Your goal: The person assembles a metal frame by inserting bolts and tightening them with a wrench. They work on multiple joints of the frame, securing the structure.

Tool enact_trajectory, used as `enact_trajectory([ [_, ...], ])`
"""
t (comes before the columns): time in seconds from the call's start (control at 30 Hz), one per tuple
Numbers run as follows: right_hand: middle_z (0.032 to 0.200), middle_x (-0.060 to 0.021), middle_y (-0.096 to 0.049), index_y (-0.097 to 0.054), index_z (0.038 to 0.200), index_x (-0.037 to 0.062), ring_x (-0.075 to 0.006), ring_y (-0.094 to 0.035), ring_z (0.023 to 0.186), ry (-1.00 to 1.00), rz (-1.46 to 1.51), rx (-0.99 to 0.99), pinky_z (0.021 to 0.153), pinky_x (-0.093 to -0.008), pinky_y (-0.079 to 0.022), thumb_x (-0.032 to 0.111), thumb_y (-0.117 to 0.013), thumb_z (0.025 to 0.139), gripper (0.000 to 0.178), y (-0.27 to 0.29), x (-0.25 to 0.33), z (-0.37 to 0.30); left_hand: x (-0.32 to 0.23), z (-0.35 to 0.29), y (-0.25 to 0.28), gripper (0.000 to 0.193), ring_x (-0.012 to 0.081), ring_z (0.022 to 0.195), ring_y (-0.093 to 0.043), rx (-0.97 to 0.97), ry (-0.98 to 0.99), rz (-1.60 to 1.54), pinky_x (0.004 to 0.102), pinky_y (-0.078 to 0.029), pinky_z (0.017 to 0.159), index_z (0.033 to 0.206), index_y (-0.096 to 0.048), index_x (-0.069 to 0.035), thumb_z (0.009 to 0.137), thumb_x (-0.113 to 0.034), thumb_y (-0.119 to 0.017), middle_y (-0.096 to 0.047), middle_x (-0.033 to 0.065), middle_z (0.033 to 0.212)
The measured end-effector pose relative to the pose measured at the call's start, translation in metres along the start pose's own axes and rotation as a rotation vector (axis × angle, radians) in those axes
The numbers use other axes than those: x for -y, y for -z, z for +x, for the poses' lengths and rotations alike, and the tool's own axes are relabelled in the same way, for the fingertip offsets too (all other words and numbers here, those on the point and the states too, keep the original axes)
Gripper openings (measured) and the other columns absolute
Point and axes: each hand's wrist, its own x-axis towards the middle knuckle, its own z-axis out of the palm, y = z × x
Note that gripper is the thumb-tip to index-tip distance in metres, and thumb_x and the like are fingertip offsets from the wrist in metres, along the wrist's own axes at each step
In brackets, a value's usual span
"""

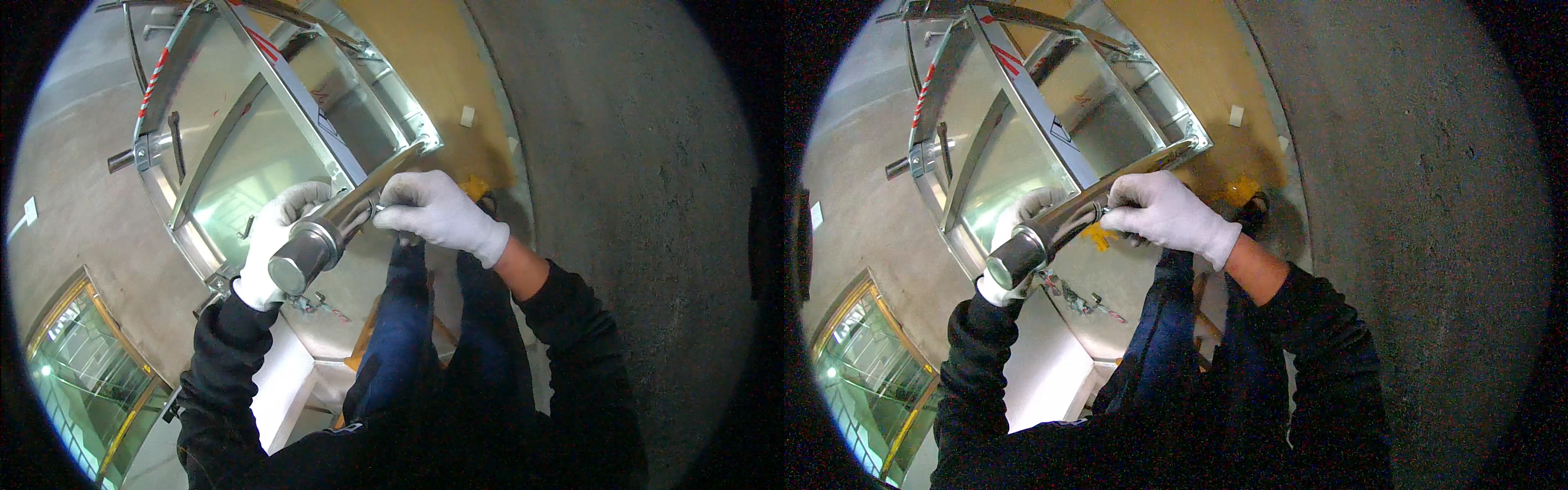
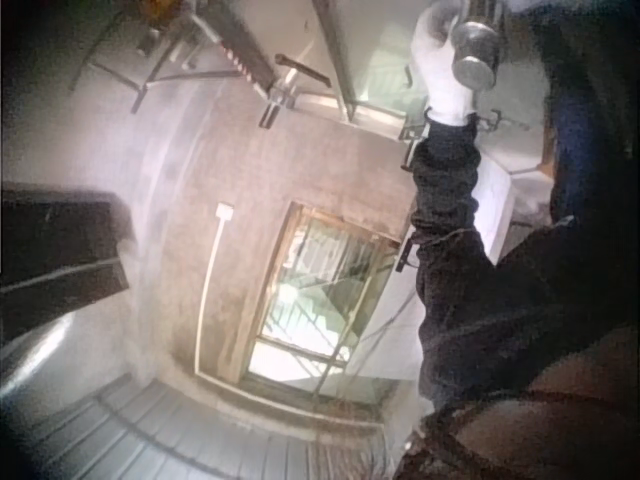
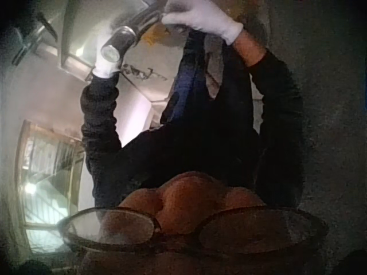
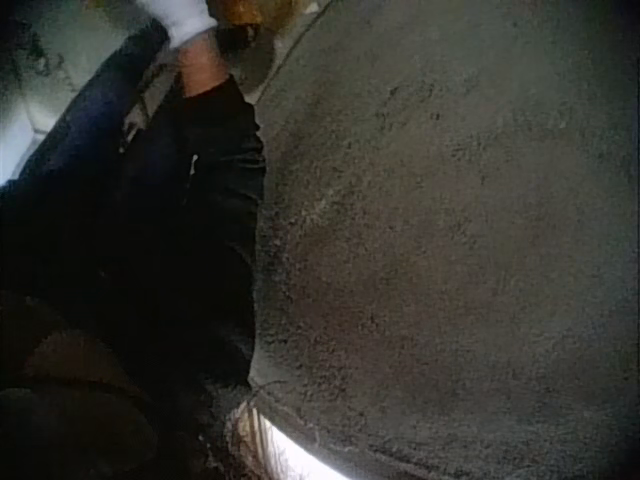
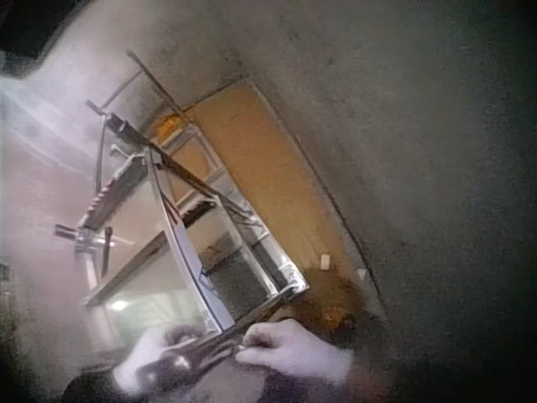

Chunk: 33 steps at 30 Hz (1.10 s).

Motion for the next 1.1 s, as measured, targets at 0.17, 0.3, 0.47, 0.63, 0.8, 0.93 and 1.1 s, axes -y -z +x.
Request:
enact_trajectory([
  [0.17, 0.072, -0.0136, -0.060, -0.062, 0.083, 0.0005, -0.0241, -0.062, 0.068, 0.317, -0.643, -0.086, 0.063, -0.0349, -0.048, 0.024, -0.070, 0.080, 0.025, 0.009, 0.008, 0.001, 0.018, 0.005, 0.008, 0.047, 0.0103, 0.086, -0.062, 0.054, -0.065, -0.071, 0.0231, -0.051, 0.077, 0.119, -0.057, 0.005, 0.079, -0.012, -0.076, -0.065, 0.0086, 0.100],
  [0.3, 0.076, -0.0175, -0.060, -0.062, 0.082, 0.0031, -0.0341, -0.060, 0.072, 0.414, -0.845, -0.197, 0.064, -0.0402, -0.047, 0.027, -0.070, 0.079, 0.026, -0.001, 0.008, -0.002, 0.016, 0.004, 0.007, 0.047, 0.0102, 0.085, -0.062, 0.034, 0.024, -0.176, 0.0230, -0.051, 0.075, 0.119, -0.057, 0.005, 0.079, -0.011, -0.076, -0.065, 0.0091, 0.101],
  [0.47, 0.076, -0.0163, -0.059, -0.061, 0.081, 0.0042, -0.0338, -0.060, 0.074, 0.363, -0.862, -0.193, 0.065, -0.0411, -0.047, 0.025, -0.069, 0.080, 0.022, -0.004, 0.009, -0.005, 0.002, -0.001, 0.002, 0.048, 0.0105, 0.084, -0.063, 0.031, -0.042, -0.073, 0.0228, -0.053, 0.073, 0.120, -0.056, 0.006, 0.079, -0.010, -0.076, -0.066, 0.0089, 0.102],
  [0.63, 0.076, -0.0153, -0.059, -0.060, 0.080, 0.0044, -0.0331, -0.061, 0.074, 0.442, -0.900, -0.225, 0.064, -0.0409, -0.047, 0.022, -0.070, 0.079, 0.021, -0.006, 0.016, -0.007, 0.000, -0.004, -0.001, 0.049, 0.0113, 0.084, -0.064, -0.003, -0.034, -0.190, 0.0233, -0.054, 0.074, 0.121, -0.056, 0.007, 0.079, -0.010, -0.076, -0.066, 0.0099, 0.103],
  [0.8, 0.074, -0.0154, -0.059, -0.062, 0.081, 0.0043, -0.0313, -0.060, 0.069, 0.574, -0.991, -0.216, 0.061, -0.0379, -0.047, 0.019, -0.072, 0.076, 0.019, -0.003, 0.016, 0.000, -0.004, -0.003, 0.000, 0.043, 0.0109, 0.083, -0.064, -0.028, 0.033, -0.220, 0.0229, -0.054, 0.073, 0.119, -0.057, 0.007, 0.084, -0.012, -0.072, -0.066, 0.0104, 0.101],
  [0.93, 0.067, -0.0111, -0.059, -0.062, 0.081, 0.0018, -0.0195, -0.058, 0.061, 0.358, -0.643, -0.078, 0.059, -0.0321, -0.046, 0.018, -0.073, 0.076, 0.020, 0.005, 0.016, 0.005, -0.004, 0.004, 0.007, 0.039, 0.0105, 0.082, -0.063, 0.037, 0.101, -0.151, 0.0227, -0.052, 0.074, 0.119, -0.057, 0.007, 0.088, -0.015, -0.067, -0.066, 0.0102, 0.100],
  [1.1, 0.064, -0.0021, -0.058, -0.061, 0.079, 0.0000, -0.0075, -0.053, 0.061, 0.265, -0.398, -0.022, 0.056, -0.0260, -0.044, 0.016, -0.073, 0.078, 0.020, 0.006, 0.010, 0.010, -0.016, 0.007, 0.005, 0.038, 0.0101, 0.085, -0.062, 0.069, 0.120, -0.165, 0.0229, -0.051, 0.076, 0.117, -0.058, 0.006, 0.090, -0.018, -0.066, -0.065, 0.0091, 0.099],
])
